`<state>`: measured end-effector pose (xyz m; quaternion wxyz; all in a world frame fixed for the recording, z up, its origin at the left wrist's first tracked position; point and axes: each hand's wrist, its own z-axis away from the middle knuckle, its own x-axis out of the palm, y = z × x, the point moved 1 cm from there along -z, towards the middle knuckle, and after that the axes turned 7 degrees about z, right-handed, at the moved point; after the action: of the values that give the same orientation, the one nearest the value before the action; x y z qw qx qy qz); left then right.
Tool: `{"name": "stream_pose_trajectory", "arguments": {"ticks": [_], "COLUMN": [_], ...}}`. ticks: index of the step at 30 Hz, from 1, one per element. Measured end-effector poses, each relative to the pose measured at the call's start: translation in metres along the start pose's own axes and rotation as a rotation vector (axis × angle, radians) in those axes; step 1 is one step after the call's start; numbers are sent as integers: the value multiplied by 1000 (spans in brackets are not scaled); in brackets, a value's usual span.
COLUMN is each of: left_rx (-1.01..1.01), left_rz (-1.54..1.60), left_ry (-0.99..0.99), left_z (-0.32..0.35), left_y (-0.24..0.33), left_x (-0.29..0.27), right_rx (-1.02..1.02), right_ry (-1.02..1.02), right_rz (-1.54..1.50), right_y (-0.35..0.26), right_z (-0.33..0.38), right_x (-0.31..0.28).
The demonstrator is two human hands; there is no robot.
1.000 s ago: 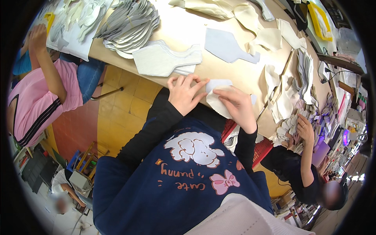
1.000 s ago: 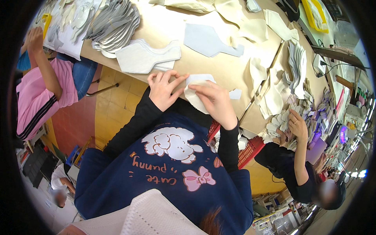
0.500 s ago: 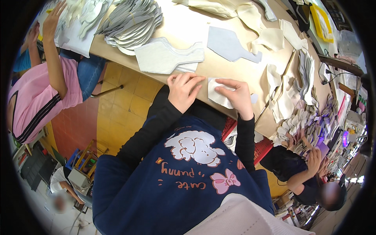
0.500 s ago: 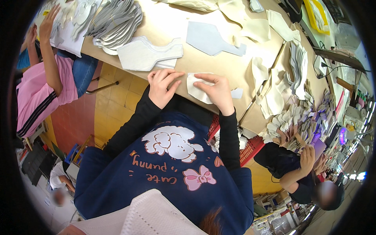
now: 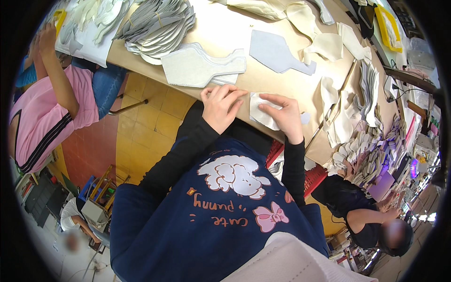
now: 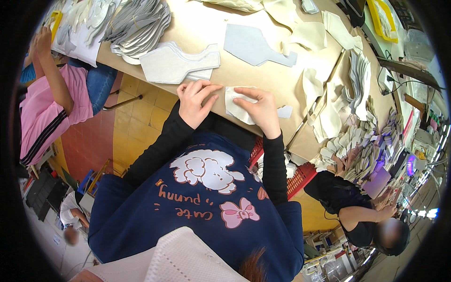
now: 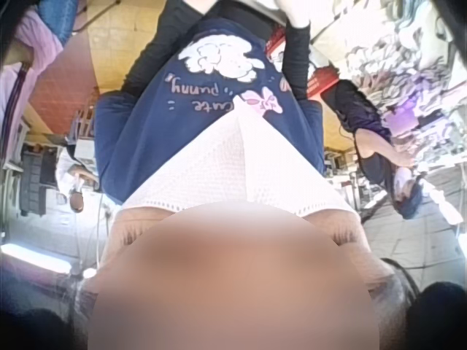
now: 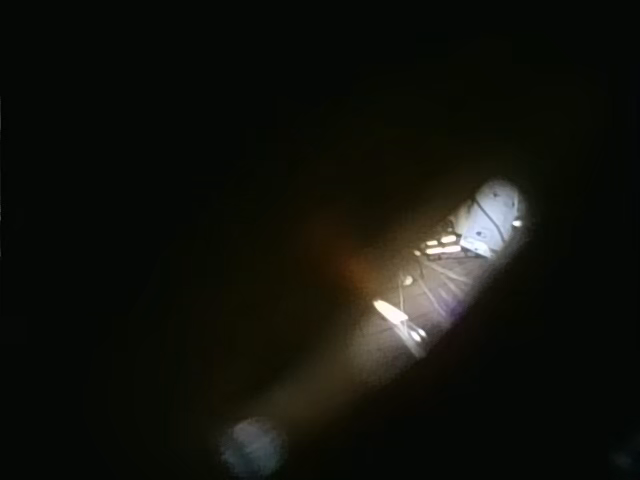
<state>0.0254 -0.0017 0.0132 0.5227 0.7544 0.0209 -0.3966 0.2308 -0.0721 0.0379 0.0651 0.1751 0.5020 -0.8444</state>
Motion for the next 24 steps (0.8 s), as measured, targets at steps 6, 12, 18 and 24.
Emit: {"name": "stream_pose_trajectory", "arguments": {"ticks": [6,12,18,24], "left_rx": [-21,-11,-20,-18], "left_rz": [-20,-14,-20,-27], "left_ry": [-21,-21,-25,-5], "left_z": [0,0,0,1], "left_y": [0,0,0,1], "left_x": [0,-1,0,2], "right_rx": [2,-13,-9,-26], "right_ry": [-9,-11,-20,-34], "right_rz": [-1,35,36,15], "right_y": [2,3,3,5], "right_z": [3,2,4,4], "right_x": [1,0,0,-2]}}
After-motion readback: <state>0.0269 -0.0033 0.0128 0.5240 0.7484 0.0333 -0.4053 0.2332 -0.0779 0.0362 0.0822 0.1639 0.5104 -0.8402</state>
